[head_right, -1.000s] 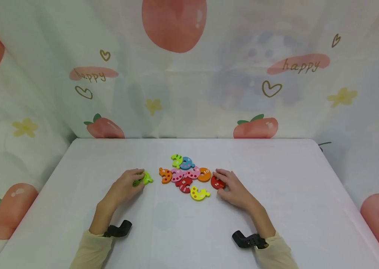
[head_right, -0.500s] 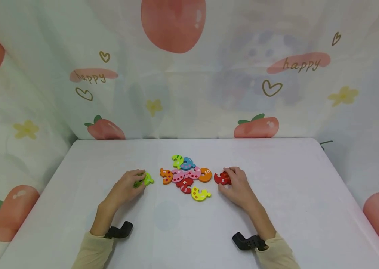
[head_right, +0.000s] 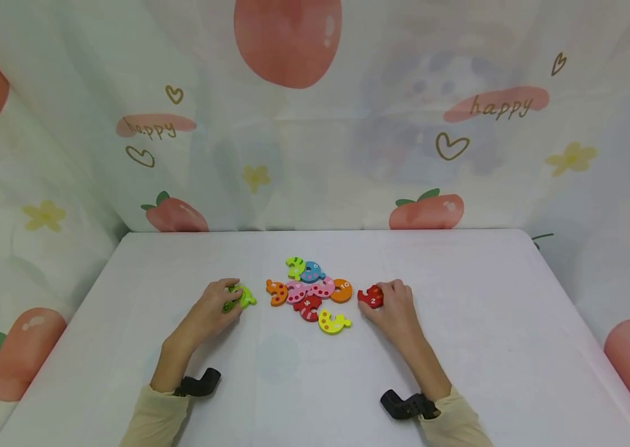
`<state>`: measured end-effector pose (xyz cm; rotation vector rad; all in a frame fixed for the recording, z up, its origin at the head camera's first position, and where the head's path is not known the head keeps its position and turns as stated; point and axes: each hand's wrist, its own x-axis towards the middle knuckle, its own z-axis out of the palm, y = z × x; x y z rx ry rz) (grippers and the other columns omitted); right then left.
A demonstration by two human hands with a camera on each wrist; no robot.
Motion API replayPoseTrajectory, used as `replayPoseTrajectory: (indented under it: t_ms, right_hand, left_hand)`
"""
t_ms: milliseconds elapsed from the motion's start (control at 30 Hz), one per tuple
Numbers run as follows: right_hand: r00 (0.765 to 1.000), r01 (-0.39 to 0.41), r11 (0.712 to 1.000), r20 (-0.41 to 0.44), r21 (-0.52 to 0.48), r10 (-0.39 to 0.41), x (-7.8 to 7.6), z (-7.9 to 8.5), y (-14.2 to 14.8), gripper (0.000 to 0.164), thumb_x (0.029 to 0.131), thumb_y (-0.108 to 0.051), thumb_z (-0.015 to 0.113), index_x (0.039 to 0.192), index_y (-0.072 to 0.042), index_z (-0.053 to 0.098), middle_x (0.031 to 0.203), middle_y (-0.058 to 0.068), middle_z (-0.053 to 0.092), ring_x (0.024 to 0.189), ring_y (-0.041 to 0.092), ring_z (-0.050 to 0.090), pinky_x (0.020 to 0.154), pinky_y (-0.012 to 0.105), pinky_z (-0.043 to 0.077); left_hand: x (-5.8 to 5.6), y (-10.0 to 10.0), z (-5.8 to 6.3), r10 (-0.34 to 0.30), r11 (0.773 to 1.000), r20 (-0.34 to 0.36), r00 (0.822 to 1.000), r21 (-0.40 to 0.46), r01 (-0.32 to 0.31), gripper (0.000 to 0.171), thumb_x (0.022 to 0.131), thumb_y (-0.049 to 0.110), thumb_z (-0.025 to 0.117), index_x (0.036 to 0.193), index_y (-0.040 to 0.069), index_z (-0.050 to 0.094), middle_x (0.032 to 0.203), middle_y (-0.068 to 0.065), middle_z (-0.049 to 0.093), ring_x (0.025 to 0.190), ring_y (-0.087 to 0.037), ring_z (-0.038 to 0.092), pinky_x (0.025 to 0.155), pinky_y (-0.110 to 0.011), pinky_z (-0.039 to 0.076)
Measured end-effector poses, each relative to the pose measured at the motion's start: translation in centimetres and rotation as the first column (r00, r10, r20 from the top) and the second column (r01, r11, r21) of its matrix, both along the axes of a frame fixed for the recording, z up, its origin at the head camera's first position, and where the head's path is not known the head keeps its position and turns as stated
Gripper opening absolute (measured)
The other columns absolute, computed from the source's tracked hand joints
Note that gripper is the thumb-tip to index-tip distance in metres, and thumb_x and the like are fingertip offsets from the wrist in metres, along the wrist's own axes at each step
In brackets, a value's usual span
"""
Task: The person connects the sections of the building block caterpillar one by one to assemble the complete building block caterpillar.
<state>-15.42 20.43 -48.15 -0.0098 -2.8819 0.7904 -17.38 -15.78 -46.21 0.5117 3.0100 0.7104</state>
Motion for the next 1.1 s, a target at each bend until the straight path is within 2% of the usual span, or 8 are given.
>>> replayPoseTrajectory:
  t_ms: [167,300,533,633,800,900,1000,1100]
  right_hand:
    - [1.000,-0.005,1.000,-0.001,-0.019,0.005,0.1,0.2,0.1,0.053,0.082,-0.024,0.074,0.122,0.008,0.059,0.112,0.026,0.054,0.103,0.038,0.052,0.081,0.050,0.058]
    - [0.998,-0.017,0.996,-0.057,-0.083,0.012,0.0,0.5,0.1,0.053,0.083,-0.022,0.075,0.125,0.006,0.059,0.111,0.023,0.056,0.101,0.034,0.056,0.083,0.050,0.058]
    - [0.967,-0.190,0.965,-0.204,-0.178,0.153,0.4,1.6,-1.6,0.051,0.079,-0.013,0.079,0.124,0.002,0.061,0.111,0.017,0.058,0.100,0.029,0.060,0.078,0.047,0.059]
    - [0.942,-0.292,0.938,-0.226,-0.184,0.249,1.0,2.0,-3.3,0.052,0.078,-0.014,0.080,0.124,0.001,0.062,0.112,0.014,0.059,0.099,0.027,0.062,0.077,0.044,0.060]
    - [0.877,-0.468,0.850,-0.247,-0.242,0.412,1.4,2.2,-7.7,0.051,0.079,-0.014,0.079,0.125,0.001,0.062,0.113,0.013,0.059,0.099,0.024,0.062,0.077,0.039,0.060]
    - [0.848,-0.526,0.809,-0.232,-0.264,0.476,1.3,1.9,-10.7,0.050,0.080,-0.016,0.078,0.125,0.000,0.062,0.115,0.012,0.059,0.101,0.022,0.059,0.078,0.035,0.060]
    - [0.839,-0.544,0.801,-0.195,-0.249,0.508,1.2,1.2,-13.5,0.050,0.081,-0.019,0.078,0.125,-0.001,0.062,0.114,0.010,0.059,0.098,0.017,0.056,0.079,0.026,0.058]
    - [0.843,-0.537,0.818,-0.157,-0.206,0.514,1.0,0.8,-15.7,0.051,0.081,-0.022,0.078,0.125,-0.001,0.062,0.112,0.009,0.059,0.094,0.015,0.054,0.078,0.023,0.055]
  left_hand:
    - [-0.1,-0.5,-0.2,-0.018,0.999,0.024,1.000,0.032,0.017,0.038,0.089,0.012,0.070,0.126,0.002,0.064,0.134,-0.009,0.058,0.126,-0.028,0.050,0.105,-0.041,0.047]
    - [-0.4,-1.1,-0.6,-0.027,0.998,0.026,0.999,0.049,0.026,0.039,0.089,0.015,0.070,0.126,0.003,0.063,0.136,-0.006,0.058,0.129,-0.025,0.049,0.108,-0.041,0.044]
    - [-0.4,-2.0,-0.7,-0.120,0.992,0.001,0.993,0.041,0.120,0.038,0.088,0.012,0.071,0.124,0.002,0.063,0.136,-0.008,0.058,0.130,-0.026,0.050,0.110,-0.043,0.042]
    - [-0.2,-2.0,-0.3,-0.153,0.987,0.028,0.988,0.049,0.152,0.038,0.088,0.012,0.071,0.124,0.002,0.063,0.136,-0.007,0.058,0.130,-0.027,0.050,0.110,-0.043,0.042]
    - [0.1,-1.8,0.1,-0.179,0.983,0.070,0.981,0.045,0.176,0.039,0.089,0.012,0.069,0.126,0.003,0.062,0.138,-0.006,0.056,0.132,-0.025,0.048,0.110,-0.042,0.042]
    - [0.1,-1.8,0.2,-0.185,0.982,0.073,0.980,0.045,0.182,0.040,0.089,0.012,0.069,0.128,0.004,0.061,0.138,-0.005,0.056,0.132,-0.025,0.048,0.110,-0.042,0.042]
    - [0.1,-1.9,0.1,-0.188,0.981,0.076,0.979,0.062,0.184,0.041,0.088,0.013,0.070,0.128,0.006,0.061,0.138,-0.005,0.057,0.132,-0.025,0.049,0.111,-0.042,0.041]
    - [-0.1,-2.3,0.0,-0.205,0.977,0.073,0.976,0.077,0.199,0.042,0.087,0.013,0.071,0.128,0.006,0.061,0.137,-0.006,0.057,0.132,-0.025,0.049,0.111,-0.042,0.041]
